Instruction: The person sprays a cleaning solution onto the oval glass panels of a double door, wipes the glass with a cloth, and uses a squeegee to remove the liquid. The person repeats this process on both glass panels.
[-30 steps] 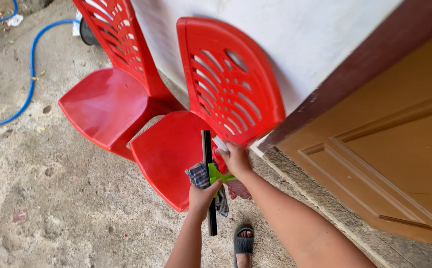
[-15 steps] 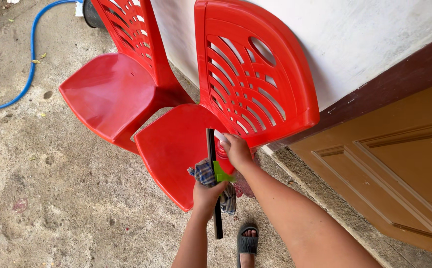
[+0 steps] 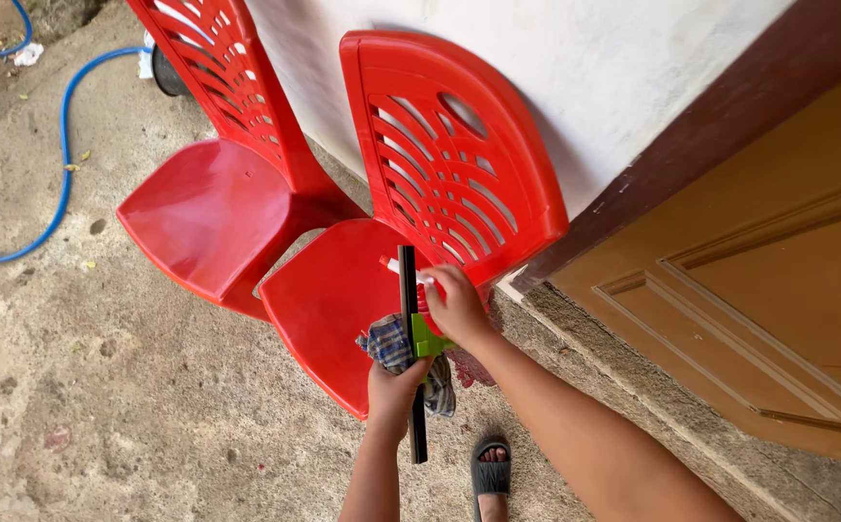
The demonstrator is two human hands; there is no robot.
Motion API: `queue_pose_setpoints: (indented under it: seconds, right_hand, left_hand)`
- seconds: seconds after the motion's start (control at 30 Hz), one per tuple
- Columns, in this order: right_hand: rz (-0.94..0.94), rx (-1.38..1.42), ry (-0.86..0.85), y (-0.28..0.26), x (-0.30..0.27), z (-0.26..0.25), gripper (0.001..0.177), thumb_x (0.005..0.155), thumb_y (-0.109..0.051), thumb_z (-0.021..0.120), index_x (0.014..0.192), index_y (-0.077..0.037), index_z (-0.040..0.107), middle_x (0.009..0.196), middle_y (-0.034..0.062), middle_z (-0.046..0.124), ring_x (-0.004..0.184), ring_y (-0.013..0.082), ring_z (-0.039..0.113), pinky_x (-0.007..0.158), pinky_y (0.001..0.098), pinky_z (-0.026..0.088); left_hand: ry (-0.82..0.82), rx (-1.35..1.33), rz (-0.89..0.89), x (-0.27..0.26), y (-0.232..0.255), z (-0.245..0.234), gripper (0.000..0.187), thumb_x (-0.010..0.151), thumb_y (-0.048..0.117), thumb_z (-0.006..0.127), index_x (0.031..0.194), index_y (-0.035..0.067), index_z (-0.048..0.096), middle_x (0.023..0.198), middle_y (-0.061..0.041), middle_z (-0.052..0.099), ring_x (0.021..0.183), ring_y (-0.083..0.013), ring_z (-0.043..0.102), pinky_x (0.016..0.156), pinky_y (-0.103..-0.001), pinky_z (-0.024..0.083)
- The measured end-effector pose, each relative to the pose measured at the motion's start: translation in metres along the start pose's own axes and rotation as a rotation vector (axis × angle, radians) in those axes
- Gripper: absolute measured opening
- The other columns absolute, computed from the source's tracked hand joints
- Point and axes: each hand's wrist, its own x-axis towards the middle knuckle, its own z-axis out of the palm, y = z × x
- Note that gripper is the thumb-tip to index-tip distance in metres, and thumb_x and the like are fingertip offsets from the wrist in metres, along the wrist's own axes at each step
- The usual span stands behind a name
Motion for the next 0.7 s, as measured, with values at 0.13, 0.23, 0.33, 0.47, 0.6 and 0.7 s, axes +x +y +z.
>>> queue_pose_setpoints:
  seconds: [0.13,0.23,0.33,0.47,0.6,0.7]
  right_hand:
    - [0.17,0.316,-0.51,-0.06,-0.047,-0.092,0.042,0.102,-0.022,0.058,0.142,-0.007,0.056,0.136,0.0105,0.062,0.128,0.0232,0.06,0.108,0.0403,0.047]
    - [0.06,0.151,-0.433,-0.1,-0.071,-0.152,0.05,0.095,-0.02,0.068,0.14,-0.006,0.054,0.125,0.0073,0.058,0.118,0.021,0.06,0.102,0.0376,0.051]
    - [0.045,-0.018,-0.333,-0.122,-0.096,-0.2,0.049,0.092,-0.024,0.071,0.137,-0.009,0.06,0.116,0.0049,0.059,0.108,0.0183,0.063,0.098,0.0319,0.056]
    - [0.008,-0.06,-0.263,-0.125,-0.14,-0.265,0.042,0.093,-0.023,0.071,0.13,-0.004,0.065,0.118,0.0057,0.062,0.111,0.0177,0.064,0.098,0.0345,0.055]
    - [0.427,0.081,-0.2,-0.114,-0.165,-0.356,0.038,0.1,-0.029,0.064,0.132,-0.009,0.064,0.125,0.0057,0.068,0.109,0.0192,0.07,0.094,0.0357,0.062]
    - [0.751,0.327,-0.044,-0.12,-0.191,-0.417,0.06,0.089,-0.025,0.072,0.143,-0.018,0.046,0.133,0.003,0.058,0.109,0.0185,0.066,0.086,0.0408,0.065]
  left_hand:
    - [-0.165,-0.118,0.054,-0.018,0.02,0.01,0.028,0.08,0.013,0.079,0.102,0.001,0.069,0.086,-0.007,0.073,0.069,-0.0163,0.068,0.063,-0.033,0.055]
    - [-0.284,-0.203,0.079,-0.04,0.04,0.026,0.033,0.078,0.013,0.079,0.107,0.004,0.067,0.089,-0.005,0.073,0.073,-0.0146,0.069,0.066,-0.031,0.057]
    - [-0.385,-0.032,0.041,-0.074,0.062,0.052,0.041,0.074,0.012,0.082,0.11,0.01,0.062,0.089,-0.003,0.072,0.076,-0.0134,0.07,0.069,-0.03,0.058]
    - [-0.498,0.375,0.095,-0.113,0.088,0.104,0.041,0.071,0.006,0.08,0.109,0.01,0.065,0.089,-0.001,0.072,0.076,-0.012,0.068,0.068,-0.029,0.056]
    - [-0.886,0.393,0.196,-0.14,0.09,0.171,0.033,0.074,-0.002,0.068,0.107,-0.001,0.069,0.086,-0.007,0.068,0.072,-0.0161,0.062,0.062,-0.033,0.051]
    - [-1.111,0.369,0.426,-0.164,0.091,0.226,0.038,0.071,-0.004,0.069,0.109,0.002,0.067,0.092,-0.002,0.071,0.082,-0.0121,0.066,0.071,-0.029,0.056]
